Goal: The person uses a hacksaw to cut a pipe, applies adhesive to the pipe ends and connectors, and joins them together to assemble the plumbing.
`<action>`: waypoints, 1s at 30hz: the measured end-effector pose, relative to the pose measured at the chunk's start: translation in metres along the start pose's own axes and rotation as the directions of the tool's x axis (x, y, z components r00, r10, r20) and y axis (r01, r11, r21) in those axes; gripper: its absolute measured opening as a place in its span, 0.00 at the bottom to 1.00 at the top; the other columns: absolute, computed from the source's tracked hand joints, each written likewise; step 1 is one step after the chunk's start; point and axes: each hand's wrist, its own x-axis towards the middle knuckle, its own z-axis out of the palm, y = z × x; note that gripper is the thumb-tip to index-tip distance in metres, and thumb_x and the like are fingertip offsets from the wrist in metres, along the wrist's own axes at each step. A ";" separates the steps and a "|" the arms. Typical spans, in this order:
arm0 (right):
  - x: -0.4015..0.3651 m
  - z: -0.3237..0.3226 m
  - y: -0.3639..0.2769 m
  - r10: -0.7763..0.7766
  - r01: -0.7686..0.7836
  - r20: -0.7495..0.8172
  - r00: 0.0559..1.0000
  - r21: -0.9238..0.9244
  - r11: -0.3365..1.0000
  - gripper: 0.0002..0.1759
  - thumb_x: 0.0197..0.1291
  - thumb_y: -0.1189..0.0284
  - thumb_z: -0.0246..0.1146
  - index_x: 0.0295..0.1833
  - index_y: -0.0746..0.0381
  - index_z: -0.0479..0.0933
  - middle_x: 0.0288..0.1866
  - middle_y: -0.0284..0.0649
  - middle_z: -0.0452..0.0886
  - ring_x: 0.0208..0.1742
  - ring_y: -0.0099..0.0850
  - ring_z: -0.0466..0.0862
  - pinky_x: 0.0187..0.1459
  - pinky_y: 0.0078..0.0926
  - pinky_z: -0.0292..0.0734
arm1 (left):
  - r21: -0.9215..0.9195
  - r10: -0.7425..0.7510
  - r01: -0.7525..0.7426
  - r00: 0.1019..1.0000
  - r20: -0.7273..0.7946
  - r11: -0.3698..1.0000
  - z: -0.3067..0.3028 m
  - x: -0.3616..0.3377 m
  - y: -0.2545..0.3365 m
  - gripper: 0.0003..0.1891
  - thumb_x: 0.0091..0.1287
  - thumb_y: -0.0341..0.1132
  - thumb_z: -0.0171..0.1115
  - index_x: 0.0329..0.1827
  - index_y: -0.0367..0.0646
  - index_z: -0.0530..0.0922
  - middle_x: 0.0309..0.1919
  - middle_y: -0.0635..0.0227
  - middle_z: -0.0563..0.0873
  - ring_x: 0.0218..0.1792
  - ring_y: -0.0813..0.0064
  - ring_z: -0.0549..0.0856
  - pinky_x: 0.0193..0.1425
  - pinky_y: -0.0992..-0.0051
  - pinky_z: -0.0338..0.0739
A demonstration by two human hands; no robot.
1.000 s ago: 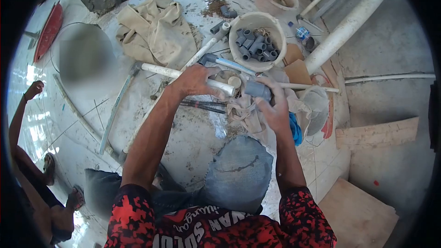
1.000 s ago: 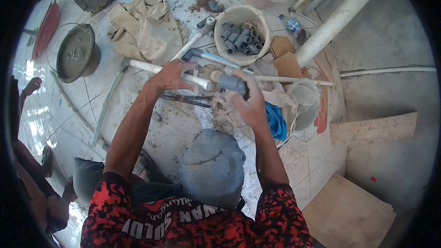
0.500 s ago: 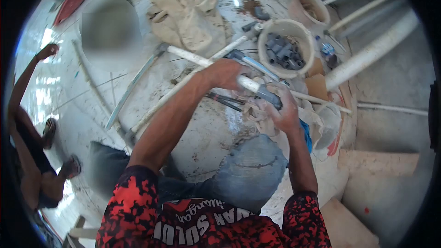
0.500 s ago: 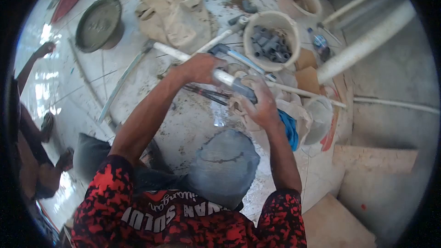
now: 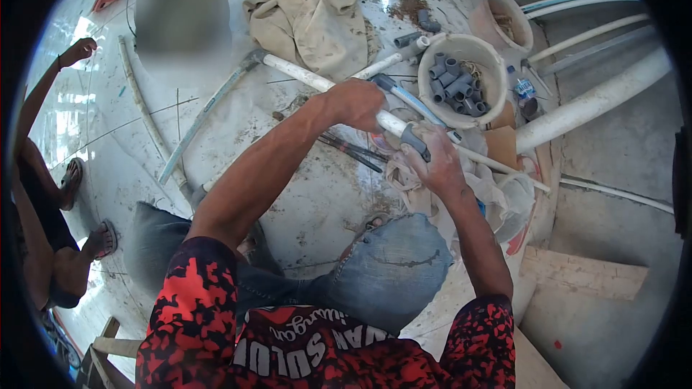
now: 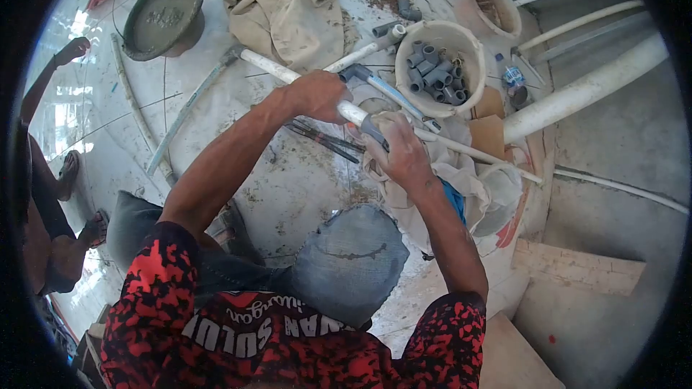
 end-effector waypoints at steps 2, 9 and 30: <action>0.002 0.001 -0.001 0.012 -0.010 0.064 0.998 -0.033 0.999 0.21 0.49 0.73 0.69 0.47 0.67 0.71 0.47 0.54 0.74 0.47 0.51 0.77 0.46 0.40 0.75 | 0.008 -0.014 0.014 1.000 -0.015 1.000 0.003 0.002 0.001 0.17 0.48 0.48 0.65 0.29 0.42 0.83 0.28 0.53 0.84 0.36 0.53 0.84 0.43 0.59 0.77; 0.012 0.006 -0.002 0.005 -0.008 0.044 0.999 0.060 0.998 0.17 0.53 0.70 0.67 0.44 0.65 0.71 0.42 0.51 0.76 0.40 0.48 0.80 0.38 0.40 0.76 | 0.045 -0.080 0.082 0.996 -0.044 0.996 0.001 0.000 0.013 0.15 0.47 0.43 0.63 0.27 0.39 0.84 0.27 0.51 0.84 0.35 0.54 0.85 0.44 0.62 0.78; 0.030 0.015 -0.023 0.739 -0.756 0.290 0.608 0.497 0.427 0.16 0.61 0.66 0.60 0.46 0.67 0.71 0.39 0.39 0.75 0.40 0.25 0.74 0.42 0.23 0.70 | 0.144 -0.062 0.079 0.991 -0.119 0.986 0.025 0.009 0.007 0.16 0.49 0.48 0.66 0.31 0.46 0.82 0.23 0.59 0.83 0.31 0.57 0.85 0.37 0.60 0.78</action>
